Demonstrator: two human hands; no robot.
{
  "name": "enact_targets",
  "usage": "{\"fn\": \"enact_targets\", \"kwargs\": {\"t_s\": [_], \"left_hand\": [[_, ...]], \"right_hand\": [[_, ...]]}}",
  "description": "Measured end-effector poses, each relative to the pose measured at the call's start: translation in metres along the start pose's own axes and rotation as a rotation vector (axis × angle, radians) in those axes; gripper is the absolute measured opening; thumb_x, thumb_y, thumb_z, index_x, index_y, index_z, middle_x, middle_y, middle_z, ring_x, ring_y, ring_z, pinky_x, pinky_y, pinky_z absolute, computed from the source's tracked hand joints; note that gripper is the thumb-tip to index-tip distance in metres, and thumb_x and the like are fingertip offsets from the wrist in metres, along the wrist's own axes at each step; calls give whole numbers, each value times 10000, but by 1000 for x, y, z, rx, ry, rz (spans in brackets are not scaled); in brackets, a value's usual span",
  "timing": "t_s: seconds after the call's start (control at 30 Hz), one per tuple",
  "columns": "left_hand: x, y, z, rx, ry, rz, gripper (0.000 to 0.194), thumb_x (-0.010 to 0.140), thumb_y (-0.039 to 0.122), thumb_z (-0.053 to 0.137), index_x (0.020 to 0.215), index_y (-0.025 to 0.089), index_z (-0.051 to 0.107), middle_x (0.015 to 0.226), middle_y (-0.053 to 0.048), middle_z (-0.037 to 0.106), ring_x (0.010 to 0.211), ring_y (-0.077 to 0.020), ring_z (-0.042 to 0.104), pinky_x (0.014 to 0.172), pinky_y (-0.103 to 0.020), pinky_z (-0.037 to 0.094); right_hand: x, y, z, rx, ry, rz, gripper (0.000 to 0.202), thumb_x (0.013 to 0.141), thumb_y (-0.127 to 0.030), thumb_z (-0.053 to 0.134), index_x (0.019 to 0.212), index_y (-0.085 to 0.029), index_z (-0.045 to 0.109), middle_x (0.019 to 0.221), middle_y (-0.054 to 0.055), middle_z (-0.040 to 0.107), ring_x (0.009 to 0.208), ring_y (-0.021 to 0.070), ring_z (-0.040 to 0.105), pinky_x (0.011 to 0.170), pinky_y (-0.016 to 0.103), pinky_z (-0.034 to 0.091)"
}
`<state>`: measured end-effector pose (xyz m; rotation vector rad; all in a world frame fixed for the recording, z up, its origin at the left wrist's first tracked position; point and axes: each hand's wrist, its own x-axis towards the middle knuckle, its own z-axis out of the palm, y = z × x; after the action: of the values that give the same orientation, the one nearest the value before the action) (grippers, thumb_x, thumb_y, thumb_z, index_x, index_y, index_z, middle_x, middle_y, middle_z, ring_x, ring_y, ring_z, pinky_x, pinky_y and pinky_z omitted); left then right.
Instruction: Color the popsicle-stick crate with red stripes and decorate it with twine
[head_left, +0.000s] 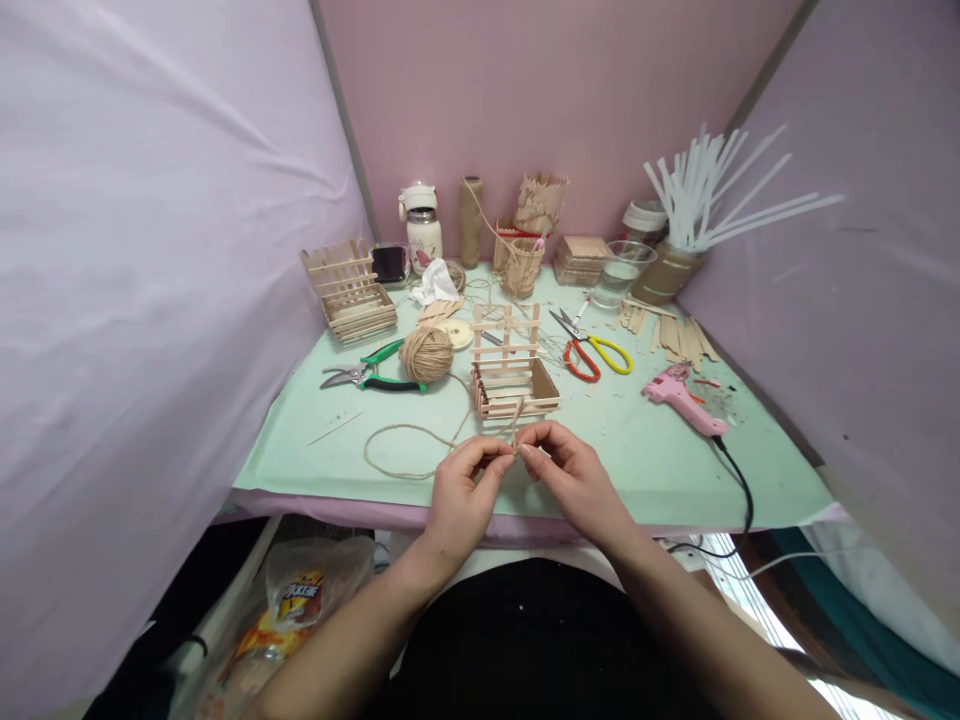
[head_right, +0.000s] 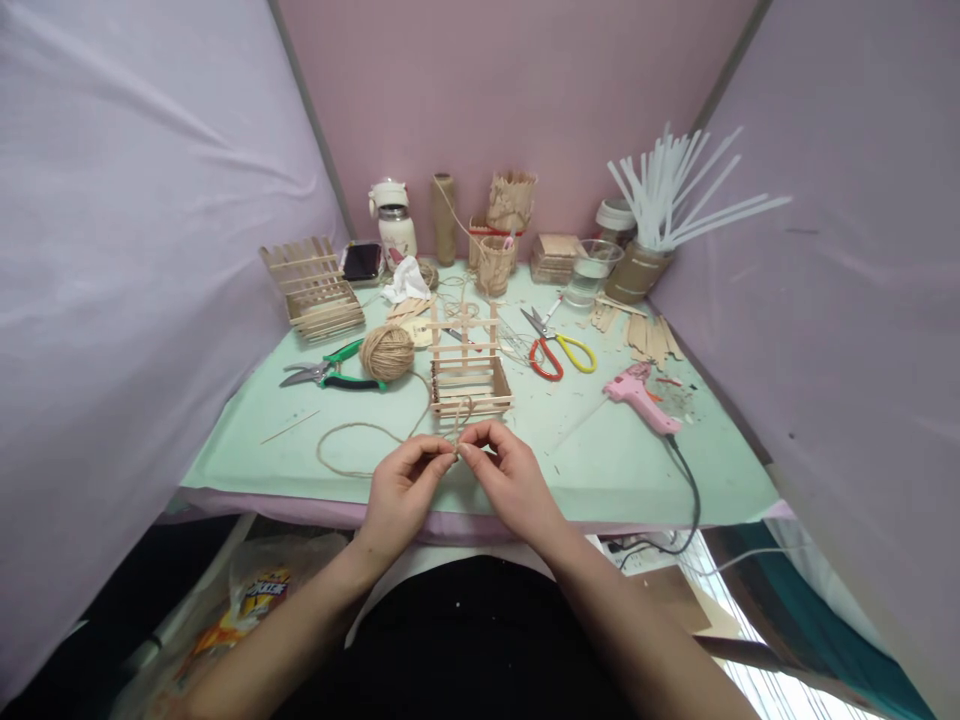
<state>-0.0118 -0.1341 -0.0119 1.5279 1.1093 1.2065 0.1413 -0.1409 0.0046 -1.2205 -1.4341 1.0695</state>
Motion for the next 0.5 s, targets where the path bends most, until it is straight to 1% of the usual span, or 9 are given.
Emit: {"fn": "enact_targets", "kwargs": {"t_s": [0.17,0.23,0.37,0.5], "left_hand": [[2,1,-2,9,-38,-46,109,833,253,620,842,172,694,856,-41,707,818,-157,624,756,-253,481],[2,2,-3,1,-51,-69,108,826,251,624,838,166,690,847,-45,706,803,-156,626,745,-252,485],[2,2,-2,-26,-54,-90,140,825,277,628,868,157,687,867,-58,703,815,-163,635,759,-261,498],[4,0,-2,-45,-56,-84,158,833,299,624,875,161,687,889,-60,697,842,-166,636,760,-257,505]], "right_hand": [[1,-1,1,109,13,-8,146,840,-349,633,810,-209,607,878,31,635,857,163,590,794,308,499],[2,-1,2,123,40,1,155,819,-349,658,793,-210,593,856,27,626,836,161,590,784,309,506],[3,-1,4,164,105,33,218,775,-354,706,821,-219,541,810,-1,604,777,142,581,737,286,505],[4,0,4,190,120,45,242,763,-344,726,845,-219,535,799,-10,603,765,132,582,715,268,491]]}}
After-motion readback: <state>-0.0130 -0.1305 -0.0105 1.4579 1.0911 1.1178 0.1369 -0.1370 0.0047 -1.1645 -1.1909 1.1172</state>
